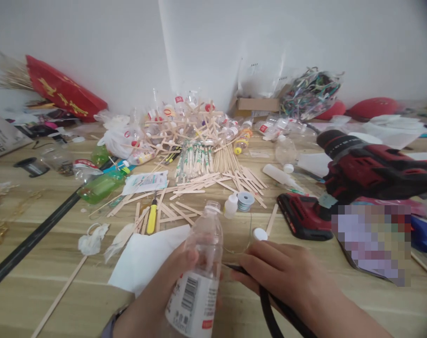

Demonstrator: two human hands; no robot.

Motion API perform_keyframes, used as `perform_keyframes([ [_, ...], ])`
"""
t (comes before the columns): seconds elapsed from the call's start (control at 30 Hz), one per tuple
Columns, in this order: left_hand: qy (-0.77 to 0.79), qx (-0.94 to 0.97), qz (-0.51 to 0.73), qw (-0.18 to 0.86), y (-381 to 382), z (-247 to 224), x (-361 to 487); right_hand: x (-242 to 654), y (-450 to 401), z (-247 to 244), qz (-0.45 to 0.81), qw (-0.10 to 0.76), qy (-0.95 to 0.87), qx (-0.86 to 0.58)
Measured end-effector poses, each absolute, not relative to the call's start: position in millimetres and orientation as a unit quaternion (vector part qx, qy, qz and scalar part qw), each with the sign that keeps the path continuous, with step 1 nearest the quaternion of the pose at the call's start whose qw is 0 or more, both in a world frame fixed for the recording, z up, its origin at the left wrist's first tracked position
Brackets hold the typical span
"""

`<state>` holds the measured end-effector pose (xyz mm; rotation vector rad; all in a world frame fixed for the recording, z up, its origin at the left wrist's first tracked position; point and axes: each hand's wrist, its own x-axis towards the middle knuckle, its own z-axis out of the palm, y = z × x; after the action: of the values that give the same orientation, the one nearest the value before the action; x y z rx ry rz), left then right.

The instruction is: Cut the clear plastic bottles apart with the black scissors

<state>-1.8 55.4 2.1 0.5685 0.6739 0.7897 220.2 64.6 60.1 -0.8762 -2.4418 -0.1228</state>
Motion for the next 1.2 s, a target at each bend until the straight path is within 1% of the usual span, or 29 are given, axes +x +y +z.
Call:
perform_keyframes([
  [0.23, 0.275, 0.276, 0.357, 0.849, 56, 10, 2, 220, 63, 64, -0.08, 0.256, -0.901, -0.34],
  [0.5, 0.296, 0.273, 0.37, 0.837, 51, 8, 2, 219, 60, 66, -0.07, 0.248, -0.905, -0.34],
  [0.7, 0.326, 0.321, 0.381, 0.803, 54, 9, 3, 218, 61, 67, -0.08, 0.243, -0.905, -0.34],
  [0.83, 0.343, 0.338, 0.409, 0.775, 54, 13, 6, 220, 62, 68, -0.082, 0.236, -0.908, -0.337],
  [1.03, 0.335, 0.3, 0.39, 0.803, 51, 19, 8, 220, 61, 69, -0.087, 0.225, -0.911, -0.335],
  [1.1, 0.356, 0.331, 0.407, 0.773, 52, 22, 9, 219, 60, 68, -0.087, 0.229, -0.91, -0.336],
  [1.2, 0.401, 0.412, 0.424, 0.7, 55, 28, 8, 220, 61, 63, -0.065, 0.234, -0.909, -0.339],
])
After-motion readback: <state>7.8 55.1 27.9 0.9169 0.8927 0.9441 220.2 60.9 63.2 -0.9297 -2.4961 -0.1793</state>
